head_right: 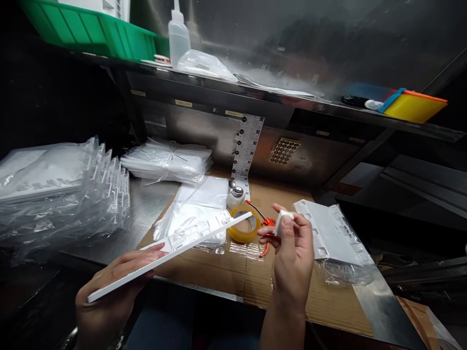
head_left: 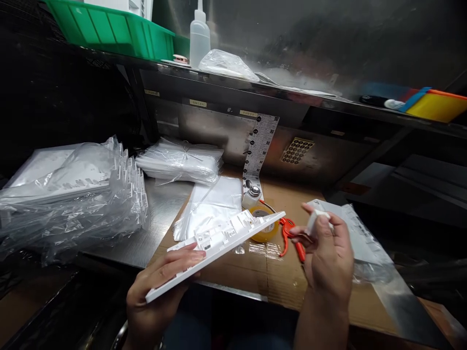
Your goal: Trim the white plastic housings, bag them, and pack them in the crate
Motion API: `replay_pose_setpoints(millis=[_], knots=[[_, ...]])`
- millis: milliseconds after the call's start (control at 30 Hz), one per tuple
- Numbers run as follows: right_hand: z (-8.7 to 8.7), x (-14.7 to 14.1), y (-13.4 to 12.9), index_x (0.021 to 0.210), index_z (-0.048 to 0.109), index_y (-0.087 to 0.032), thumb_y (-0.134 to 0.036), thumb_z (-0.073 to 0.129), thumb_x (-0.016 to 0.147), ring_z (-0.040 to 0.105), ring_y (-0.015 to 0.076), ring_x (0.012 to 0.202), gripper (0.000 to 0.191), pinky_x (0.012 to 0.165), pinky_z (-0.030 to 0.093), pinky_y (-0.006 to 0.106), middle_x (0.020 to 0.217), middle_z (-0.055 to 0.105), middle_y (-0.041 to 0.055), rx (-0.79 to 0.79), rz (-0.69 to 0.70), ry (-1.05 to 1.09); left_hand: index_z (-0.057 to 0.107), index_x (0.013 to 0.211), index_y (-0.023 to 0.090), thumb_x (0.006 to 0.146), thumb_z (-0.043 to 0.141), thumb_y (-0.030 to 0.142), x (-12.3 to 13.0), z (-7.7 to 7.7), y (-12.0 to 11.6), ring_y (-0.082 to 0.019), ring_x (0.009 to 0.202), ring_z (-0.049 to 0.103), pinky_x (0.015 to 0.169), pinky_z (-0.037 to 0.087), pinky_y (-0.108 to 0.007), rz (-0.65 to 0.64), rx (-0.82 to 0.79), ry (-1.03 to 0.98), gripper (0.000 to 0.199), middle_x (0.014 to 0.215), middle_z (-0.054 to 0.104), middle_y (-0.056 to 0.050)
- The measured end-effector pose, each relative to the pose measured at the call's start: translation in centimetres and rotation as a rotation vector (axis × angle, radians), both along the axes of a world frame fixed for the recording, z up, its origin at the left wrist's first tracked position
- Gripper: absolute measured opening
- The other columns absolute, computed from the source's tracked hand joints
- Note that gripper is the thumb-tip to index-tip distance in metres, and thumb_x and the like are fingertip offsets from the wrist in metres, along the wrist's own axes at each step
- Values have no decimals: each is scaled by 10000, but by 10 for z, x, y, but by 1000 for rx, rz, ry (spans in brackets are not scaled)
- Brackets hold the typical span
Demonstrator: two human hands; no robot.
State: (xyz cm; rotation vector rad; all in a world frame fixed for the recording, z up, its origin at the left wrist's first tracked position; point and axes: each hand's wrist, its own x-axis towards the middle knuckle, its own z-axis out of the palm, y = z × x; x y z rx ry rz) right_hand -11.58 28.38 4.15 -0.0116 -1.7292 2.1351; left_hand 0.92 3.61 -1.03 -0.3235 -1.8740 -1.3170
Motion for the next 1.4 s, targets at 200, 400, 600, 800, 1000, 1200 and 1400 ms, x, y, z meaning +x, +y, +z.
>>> replay_pose_setpoints(millis=[200,400,600,800,1000,1200,1400], knots=[[-4,7,-21,1015,467,-252,-500,623,942,669,150,524,302,509,549,268,941,777,59,-220,375,-106,752,1079,268,898,706,85,1,0,2,-209,1053,738,1005,585,-324,-45,79,-84,262,1055,785,28],[-3,8,-23,914,513,-210,-480,628,941,632,112,504,295,517,526,215,757,726,8,-292,340,-73,762,1089,285,910,713,155,0,-2,1,-241,1040,744,995,596,-381,-98,186,-140,226,1047,792,-10],[-3,13,-19,920,547,-194,-498,700,876,636,132,499,343,519,540,240,728,721,19,-303,271,-103,776,1074,285,914,715,192,0,-3,0,-242,1037,745,981,602,-370,-126,257,-155,195,1034,795,-23],[0,19,-22,815,566,-192,-483,665,898,563,110,460,317,469,493,214,590,613,-28,-363,267,-97,741,1140,282,881,763,405,-6,-5,6,-277,1213,658,1179,442,-466,-96,380,-157,288,1137,770,-31],[8,34,-35,775,567,-219,-418,602,913,475,129,384,245,452,495,253,438,448,-69,-441,246,42,422,1535,351,699,335,1003,-21,-7,6,-321,1573,163,1269,245,-487,-262,1195,-267,1064,1696,270,-12],[-11,36,-17,953,603,-231,-422,589,896,368,114,272,199,345,304,243,430,486,-75,-332,324,120,436,1529,233,970,541,526,-16,15,-12,-379,1439,450,1198,336,-586,-809,1377,-539,639,1488,576,-145],[-48,21,-12,1076,603,-231,-404,681,914,715,244,909,250,828,536,401,938,751,59,250,-16,155,501,1460,109,826,703,318,-16,42,-14,-446,1231,630,1092,447,-634,-810,1500,-682,698,1306,691,-205]])
